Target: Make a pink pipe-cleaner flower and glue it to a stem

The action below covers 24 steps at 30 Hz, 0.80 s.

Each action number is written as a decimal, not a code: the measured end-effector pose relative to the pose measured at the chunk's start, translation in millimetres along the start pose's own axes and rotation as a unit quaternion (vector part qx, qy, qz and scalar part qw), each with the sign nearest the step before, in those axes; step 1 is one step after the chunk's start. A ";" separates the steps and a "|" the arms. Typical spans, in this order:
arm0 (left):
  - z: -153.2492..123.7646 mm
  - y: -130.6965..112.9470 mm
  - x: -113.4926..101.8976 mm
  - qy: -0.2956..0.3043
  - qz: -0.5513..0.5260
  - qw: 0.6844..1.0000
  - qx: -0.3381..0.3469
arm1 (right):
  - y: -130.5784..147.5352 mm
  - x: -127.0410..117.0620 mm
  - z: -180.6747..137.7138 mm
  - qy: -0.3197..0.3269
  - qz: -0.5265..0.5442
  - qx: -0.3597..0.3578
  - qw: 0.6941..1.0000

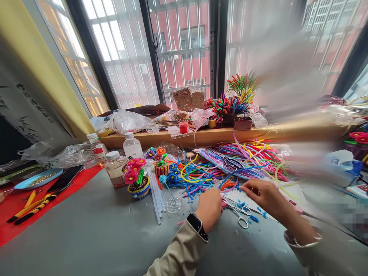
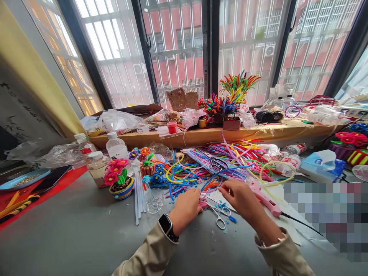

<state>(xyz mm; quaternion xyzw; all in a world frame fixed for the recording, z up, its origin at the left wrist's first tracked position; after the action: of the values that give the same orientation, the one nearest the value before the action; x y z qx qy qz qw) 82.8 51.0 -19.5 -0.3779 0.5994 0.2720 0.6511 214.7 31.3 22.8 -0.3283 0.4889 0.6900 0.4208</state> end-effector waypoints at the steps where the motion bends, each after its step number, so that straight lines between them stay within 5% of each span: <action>1: -0.2 3.5 3.1 -0.003 -0.010 1.000 -0.005 | -1.5 15.1 0.2 0.048 0.000 -0.004 0.999; 5: -6.0 17.7 6.3 -0.018 -0.064 0.998 -0.010 | -6.7 55.3 -8.6 0.183 -0.001 -0.009 0.983; 10: -7.0 30.8 3.8 -0.016 -0.114 0.993 0.004 | -7.3 58.4 -21.0 0.231 -0.009 0.010 0.973; 15: -13.3 43.0 -10.6 -0.090 -0.214 0.973 -0.006 | -10.9 54.0 -24.0 0.231 -0.013 0.023 0.973; 19: -17.4 44.3 -17.1 -0.113 -0.373 0.921 -0.018 | -14.5 56.0 -24.4 0.249 -0.032 0.035 0.967; 24: -16.6 28.5 -12.2 -0.062 -0.592 0.803 0.007 | -13.3 61.0 -27.3 0.248 -0.074 0.061 0.964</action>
<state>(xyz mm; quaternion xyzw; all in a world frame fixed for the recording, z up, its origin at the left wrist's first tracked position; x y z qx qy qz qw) 48.5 54.8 -12.2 -0.6375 0.2195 -0.1477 0.7236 201.5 23.4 -43.6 -0.4982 0.5937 0.5224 0.3554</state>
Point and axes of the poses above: each hand's wrist, its own z-axis towards the middle knuckle, its own x-axis out of the palm, y = z × x, the point moved 8 cm from there along z, towards the middle knuckle, and after that the axes turned 10 degrees about x, right-handed, at the moved point
